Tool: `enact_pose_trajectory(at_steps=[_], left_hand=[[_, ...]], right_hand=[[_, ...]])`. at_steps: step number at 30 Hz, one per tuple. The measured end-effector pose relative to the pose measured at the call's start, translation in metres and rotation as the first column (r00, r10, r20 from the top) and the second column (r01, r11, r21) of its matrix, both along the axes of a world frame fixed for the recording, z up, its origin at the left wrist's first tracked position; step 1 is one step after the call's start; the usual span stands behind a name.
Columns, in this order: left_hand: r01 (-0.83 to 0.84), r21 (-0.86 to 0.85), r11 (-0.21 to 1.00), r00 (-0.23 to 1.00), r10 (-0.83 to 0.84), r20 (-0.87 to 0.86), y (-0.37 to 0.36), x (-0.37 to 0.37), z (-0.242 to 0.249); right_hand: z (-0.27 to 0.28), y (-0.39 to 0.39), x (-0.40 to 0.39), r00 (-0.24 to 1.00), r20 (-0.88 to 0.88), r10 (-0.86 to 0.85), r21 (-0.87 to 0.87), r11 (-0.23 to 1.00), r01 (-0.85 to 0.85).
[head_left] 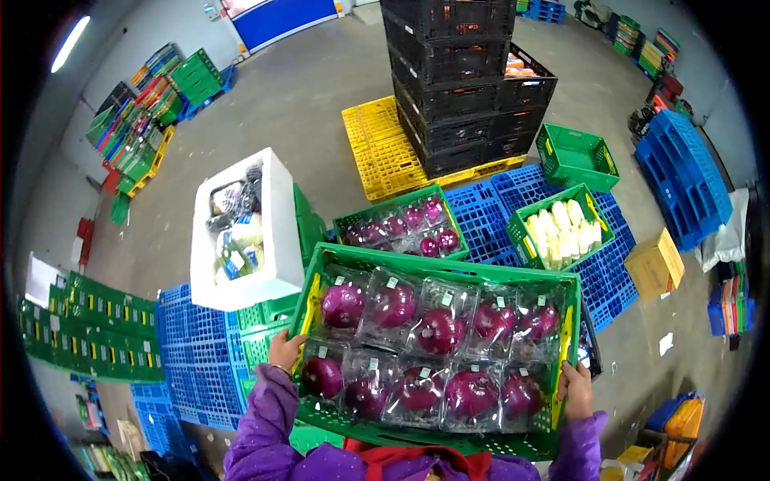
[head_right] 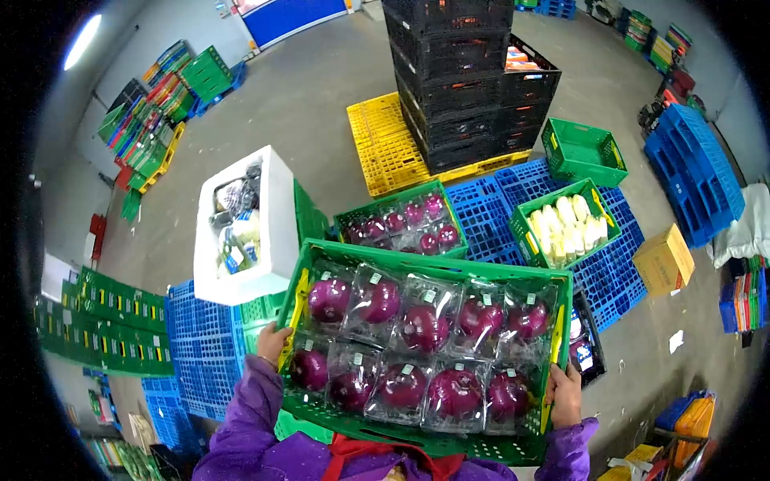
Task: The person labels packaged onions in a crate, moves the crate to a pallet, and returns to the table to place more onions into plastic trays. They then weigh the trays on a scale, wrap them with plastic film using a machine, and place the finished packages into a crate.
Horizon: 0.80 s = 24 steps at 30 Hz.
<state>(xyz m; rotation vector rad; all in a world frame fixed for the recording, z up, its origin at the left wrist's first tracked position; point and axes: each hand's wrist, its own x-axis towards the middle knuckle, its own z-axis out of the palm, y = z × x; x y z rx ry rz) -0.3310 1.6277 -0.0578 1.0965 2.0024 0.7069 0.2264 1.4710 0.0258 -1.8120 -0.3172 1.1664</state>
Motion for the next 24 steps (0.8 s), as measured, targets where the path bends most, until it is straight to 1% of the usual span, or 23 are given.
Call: enact_pose_trajectory(at_steps=[2,4,5,8,9,11,12,13,15,16,18,20,22,23,24], left_hand=[[0.017,0.023,1.0,1.0,-0.017,0.003,0.041,-0.001,-0.027],[0.055,0.013,0.998,0.998,-0.055,0.002,0.089,0.0,-0.041],[0.11,-0.075,0.991,0.994,-0.108,0.023,0.113,-0.002,-0.046],[0.111,-0.046,0.993,0.993,-0.109,0.048,0.196,-0.001,-0.065],[0.065,-0.102,0.993,0.991,-0.052,0.123,0.209,-0.003,-0.069],[0.008,-0.135,0.991,0.991,0.01,0.132,0.24,0.007,-0.055],[-0.017,-0.153,0.988,0.989,0.039,0.144,0.255,0.008,-0.055],[-0.071,-0.138,0.988,0.98,0.094,0.173,0.268,0.004,-0.068],[-0.181,-0.113,0.977,0.95,0.204,0.235,0.279,-0.01,-0.109],[-0.209,-0.132,0.969,0.946,0.235,0.222,0.283,-0.01,-0.123],[-0.268,-0.159,0.95,0.938,0.295,0.183,0.295,-0.012,-0.149],[-0.299,-0.226,0.927,0.92,0.344,0.191,0.303,-0.018,-0.177],[-0.356,-0.254,0.899,0.883,0.412,0.223,0.31,-0.034,-0.219],[-0.369,-0.341,0.865,0.88,0.443,0.173,0.304,-0.06,-0.249],[-0.412,-0.383,0.826,0.851,0.5,0.161,0.295,-0.072,-0.262]], right_hand=[[0.0,0.017,-0.004,0.999,0.014,-0.039,-0.008,0.999,0.039],[-0.006,0.047,-0.009,0.997,0.033,-0.077,-0.019,0.997,0.077],[-0.011,0.065,-0.008,0.996,0.058,-0.073,-0.055,0.996,0.076],[-0.008,0.15,-0.017,0.998,0.04,-0.057,-0.068,0.996,0.06],[-0.014,0.171,-0.014,0.998,0.032,-0.062,-0.085,0.994,0.064],[-0.023,0.232,-0.015,0.997,0.077,0.0,-0.101,0.995,0.007],[-0.037,0.259,-0.013,0.997,0.077,0.012,-0.125,0.992,-0.002],[-0.05,0.289,-0.012,0.997,0.075,0.03,-0.101,0.995,-0.022],[-0.091,0.341,-0.005,0.99,0.101,0.095,-0.079,0.993,-0.087],[-0.117,0.363,0.001,0.982,0.126,0.14,-0.076,0.988,-0.131],[-0.159,0.416,0.003,0.973,0.14,0.182,-0.142,0.977,-0.162],[-0.212,0.462,0.006,0.915,0.301,0.269,-0.079,0.963,-0.257],[-0.277,0.51,0.006,0.91,0.306,0.28,-0.055,0.959,-0.276],[-0.293,0.528,0.005,0.874,0.358,0.329,-0.09,0.944,-0.319],[-0.305,0.546,0.0,0.831,0.408,0.378,-0.131,0.925,-0.356]])
